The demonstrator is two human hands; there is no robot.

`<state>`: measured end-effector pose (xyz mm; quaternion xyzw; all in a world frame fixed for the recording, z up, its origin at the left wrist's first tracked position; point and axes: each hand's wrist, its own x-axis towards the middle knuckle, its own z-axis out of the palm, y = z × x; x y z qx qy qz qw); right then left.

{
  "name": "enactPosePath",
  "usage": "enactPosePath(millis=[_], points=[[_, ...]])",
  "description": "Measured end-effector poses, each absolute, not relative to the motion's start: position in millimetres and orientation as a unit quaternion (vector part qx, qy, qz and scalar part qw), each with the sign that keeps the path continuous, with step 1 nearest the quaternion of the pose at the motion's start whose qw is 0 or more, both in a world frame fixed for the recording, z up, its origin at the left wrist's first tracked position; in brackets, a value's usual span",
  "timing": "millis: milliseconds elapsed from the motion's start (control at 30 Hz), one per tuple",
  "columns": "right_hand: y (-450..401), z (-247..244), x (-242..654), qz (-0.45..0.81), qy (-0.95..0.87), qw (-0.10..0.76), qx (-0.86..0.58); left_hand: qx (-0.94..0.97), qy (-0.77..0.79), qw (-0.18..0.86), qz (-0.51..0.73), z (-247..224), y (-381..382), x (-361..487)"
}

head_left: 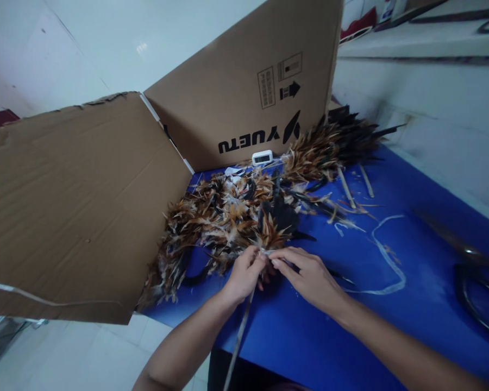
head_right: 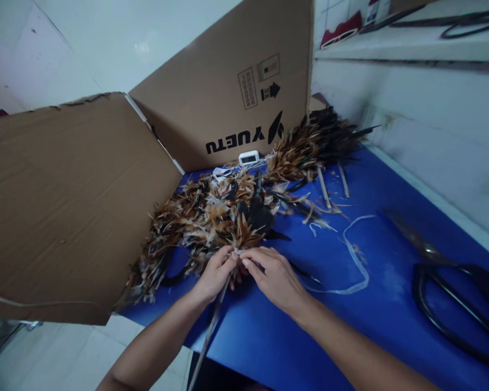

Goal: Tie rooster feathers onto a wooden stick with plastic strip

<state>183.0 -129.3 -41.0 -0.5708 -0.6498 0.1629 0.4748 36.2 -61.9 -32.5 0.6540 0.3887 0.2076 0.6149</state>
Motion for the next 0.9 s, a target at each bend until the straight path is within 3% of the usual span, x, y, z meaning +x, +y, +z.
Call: enactPosePath(millis=[300,900], points=[[-127,-41,188,0.286,-0.573,0.502,-0.581,0.830,0.395,0.334,0.207,-28,-53,31],[-114,-37,189,0.158,-0.633,0.470,-0.594,0.878,0.307,0.270,0.249,-27,-44,32]])
